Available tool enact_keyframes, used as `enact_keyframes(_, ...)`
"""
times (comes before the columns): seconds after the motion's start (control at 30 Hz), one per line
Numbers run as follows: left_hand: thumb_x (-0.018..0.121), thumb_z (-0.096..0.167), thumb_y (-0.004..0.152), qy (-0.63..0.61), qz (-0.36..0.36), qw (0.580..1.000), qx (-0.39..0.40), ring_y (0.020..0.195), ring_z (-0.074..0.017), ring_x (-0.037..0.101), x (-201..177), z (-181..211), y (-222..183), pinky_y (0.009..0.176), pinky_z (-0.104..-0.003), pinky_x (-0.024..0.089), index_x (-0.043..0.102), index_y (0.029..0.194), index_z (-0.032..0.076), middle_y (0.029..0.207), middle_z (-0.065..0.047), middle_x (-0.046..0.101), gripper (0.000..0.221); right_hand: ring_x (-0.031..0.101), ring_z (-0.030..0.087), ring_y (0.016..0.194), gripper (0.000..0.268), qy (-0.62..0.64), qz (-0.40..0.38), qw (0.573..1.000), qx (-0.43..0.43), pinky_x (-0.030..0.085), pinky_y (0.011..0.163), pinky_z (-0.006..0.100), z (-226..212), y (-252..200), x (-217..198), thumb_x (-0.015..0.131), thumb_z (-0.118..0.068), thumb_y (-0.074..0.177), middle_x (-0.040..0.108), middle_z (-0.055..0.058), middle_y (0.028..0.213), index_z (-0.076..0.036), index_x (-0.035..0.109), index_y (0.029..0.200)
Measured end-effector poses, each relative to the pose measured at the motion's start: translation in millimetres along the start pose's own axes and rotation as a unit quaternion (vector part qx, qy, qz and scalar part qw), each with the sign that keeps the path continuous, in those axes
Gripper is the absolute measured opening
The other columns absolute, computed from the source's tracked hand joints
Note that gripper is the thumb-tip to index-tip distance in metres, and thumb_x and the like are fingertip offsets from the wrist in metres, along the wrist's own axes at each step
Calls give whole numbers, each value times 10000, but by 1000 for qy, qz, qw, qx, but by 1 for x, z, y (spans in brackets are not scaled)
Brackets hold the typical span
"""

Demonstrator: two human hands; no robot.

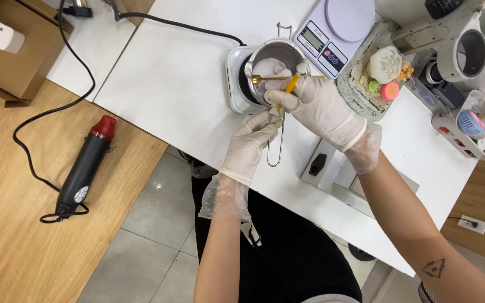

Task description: Cleaning a rose-shaped silicone mold with a sculpting tool and applying heat using a heat gun.

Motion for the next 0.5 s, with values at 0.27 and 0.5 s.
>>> enact_keyframes(0.27,598,-57,994,-39,9,999,-4,1160,-234,663,-7,-9,2,1031,-307,524,589,1359,-93,1238,-177,682,367,707,160,713,220,60,-7,994,90,566,683,305,9,-9,2,655,-311,1009,722,35,772,-115,750,1043)
enact_keyframes(0.5,578,-58,972,-74,6,997,1,1192,-250,675,-6,-4,1,1063,-316,529,548,1365,-96,1281,-198,663,396,683,126,719,206,139,21,986,91,565,685,280,14,-11,6,639,-276,1021,717,21,798,-95,735,1044)
Point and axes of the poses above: each hand's wrist, its own y-axis towards the middle knuckle, its own x-axis out of the palm, z = x × y, the point moved 8 cm from there along y, towards the middle knuckle
